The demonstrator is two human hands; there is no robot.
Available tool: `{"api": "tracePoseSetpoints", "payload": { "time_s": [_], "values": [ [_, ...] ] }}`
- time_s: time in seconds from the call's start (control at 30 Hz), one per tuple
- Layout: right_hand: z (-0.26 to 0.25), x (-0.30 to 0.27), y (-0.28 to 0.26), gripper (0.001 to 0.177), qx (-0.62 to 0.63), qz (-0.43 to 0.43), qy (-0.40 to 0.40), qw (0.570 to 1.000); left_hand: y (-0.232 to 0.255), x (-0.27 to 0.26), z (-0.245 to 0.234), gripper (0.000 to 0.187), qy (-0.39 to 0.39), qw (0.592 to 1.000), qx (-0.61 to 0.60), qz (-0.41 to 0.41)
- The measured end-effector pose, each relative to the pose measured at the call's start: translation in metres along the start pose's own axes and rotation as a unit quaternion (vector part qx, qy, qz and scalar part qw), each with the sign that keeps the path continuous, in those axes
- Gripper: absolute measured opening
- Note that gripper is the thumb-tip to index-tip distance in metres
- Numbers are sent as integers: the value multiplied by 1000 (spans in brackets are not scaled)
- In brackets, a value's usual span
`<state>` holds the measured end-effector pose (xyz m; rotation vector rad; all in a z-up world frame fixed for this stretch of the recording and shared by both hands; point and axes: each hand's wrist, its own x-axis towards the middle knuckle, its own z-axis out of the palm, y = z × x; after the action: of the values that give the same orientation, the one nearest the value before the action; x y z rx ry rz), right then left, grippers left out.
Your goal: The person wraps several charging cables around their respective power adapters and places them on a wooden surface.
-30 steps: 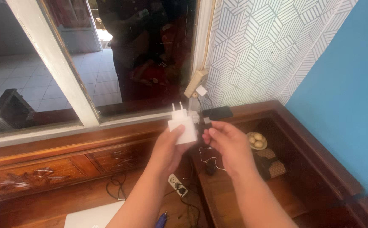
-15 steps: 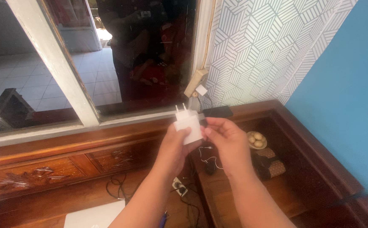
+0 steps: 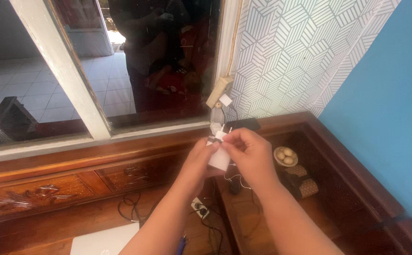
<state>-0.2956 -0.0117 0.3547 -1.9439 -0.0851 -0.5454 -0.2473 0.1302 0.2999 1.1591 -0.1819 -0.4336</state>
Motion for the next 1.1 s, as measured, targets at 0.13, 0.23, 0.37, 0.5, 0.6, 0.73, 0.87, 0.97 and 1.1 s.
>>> {"api": "tracePoseSetpoints", "payload": {
  "time_s": [0.13, 0.23, 0.37, 0.5, 0.6, 0.73, 0.87, 0.97, 1.1],
  "values": [
    [-2, -1, -4, 11, -24, -1, 21, 999, -3, -1, 0, 47, -19, 999, 40, 19],
    [-6, 4, -3, 11, -38, -1, 27, 999, -2, -4, -2, 42, -17, 998, 56, 12],
    [-3, -2, -2, 10, -59, -60, 19, 996, -1, 0, 3, 39, 9, 1000, 21, -12],
    [-4, -15, -3, 12, -114, -174, 11, 978, -2, 3, 3, 37, 23, 1000, 0, 0],
    [-3, -20, 4, 17, -86, -178, -1, 980, -5, 6, -1, 34, 51, 999, 4, 3],
    [1, -16, 28, 24, 80, -73, -21, 994, -15, 13, -6, 29, 103, 994, 19, 22],
    [-8, -15, 46, 33, 104, 63, -67, 990, -22, 15, -11, 27, 116, 992, 15, 54],
    [-14, -21, 56, 31, 46, 157, -130, 978, -19, 13, -18, 28, 118, 992, 19, 42],
    [-18, -23, 61, 24, 86, 126, -25, 988, -16, 12, -19, 34, 134, 991, 9, -12]
  ]
}}
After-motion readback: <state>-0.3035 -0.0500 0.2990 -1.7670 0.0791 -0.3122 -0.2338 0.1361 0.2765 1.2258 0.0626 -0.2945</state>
